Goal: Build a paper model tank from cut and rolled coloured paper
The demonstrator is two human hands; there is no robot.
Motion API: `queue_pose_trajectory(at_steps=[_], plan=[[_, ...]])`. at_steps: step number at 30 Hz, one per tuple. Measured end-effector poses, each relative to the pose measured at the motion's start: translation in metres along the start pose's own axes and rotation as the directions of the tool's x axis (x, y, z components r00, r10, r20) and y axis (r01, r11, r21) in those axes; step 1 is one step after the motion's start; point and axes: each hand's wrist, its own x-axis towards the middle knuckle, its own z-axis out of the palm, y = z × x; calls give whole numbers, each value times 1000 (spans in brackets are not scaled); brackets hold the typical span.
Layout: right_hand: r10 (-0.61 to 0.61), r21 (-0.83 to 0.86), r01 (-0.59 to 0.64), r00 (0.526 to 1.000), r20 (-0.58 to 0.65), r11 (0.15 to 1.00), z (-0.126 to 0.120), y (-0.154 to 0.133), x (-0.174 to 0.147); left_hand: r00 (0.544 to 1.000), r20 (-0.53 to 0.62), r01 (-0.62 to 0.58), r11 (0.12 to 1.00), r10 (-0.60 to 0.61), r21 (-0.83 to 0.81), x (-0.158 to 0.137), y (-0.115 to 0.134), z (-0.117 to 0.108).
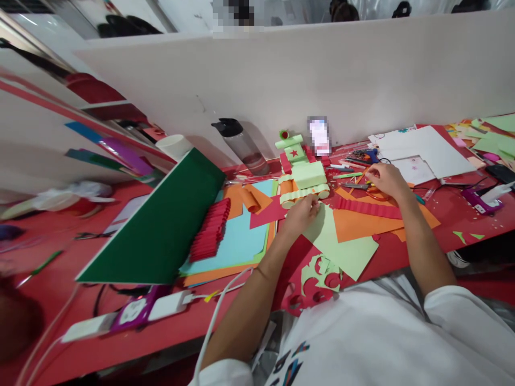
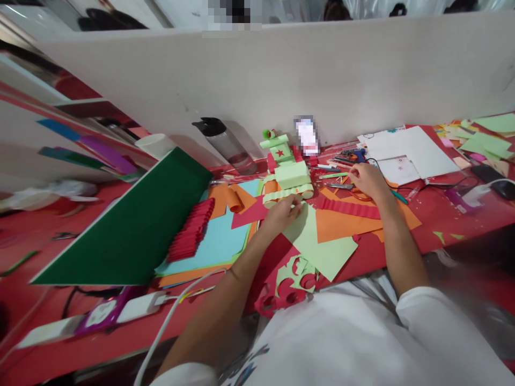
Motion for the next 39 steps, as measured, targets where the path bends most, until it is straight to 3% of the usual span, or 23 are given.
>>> queue_pose_trajectory(at_steps=[4,8,13,18,21,32,39], plan=[[-9,58,12,999,-48,998,-2,-4,1,1000,-20,-2,994,0,-109,3,-4,-6],[-51,194,64,996,-71,979,-1,-16,0,992,-127,-53,940,10,-337,8,-8,-12],[-214,495,182,977,8,849,21,-43,-6,975,-213,-148,879,55,-453,11,-8,-15],[-367,660,218,926,94,719,56,-66,-15,978,-137,-204,848,156,-489,8,1,-5],[-389,688,217,915,103,692,72,-70,-17,967,-117,-256,854,228,-454,8,3,2],[-340,865,68,933,122,498,79,-68,-13,961,-95,-275,846,262,-456,9,4,8],[-330,924,-98,916,230,370,75,-72,-15,927,-190,-375,816,324,-439,8,5,7]])
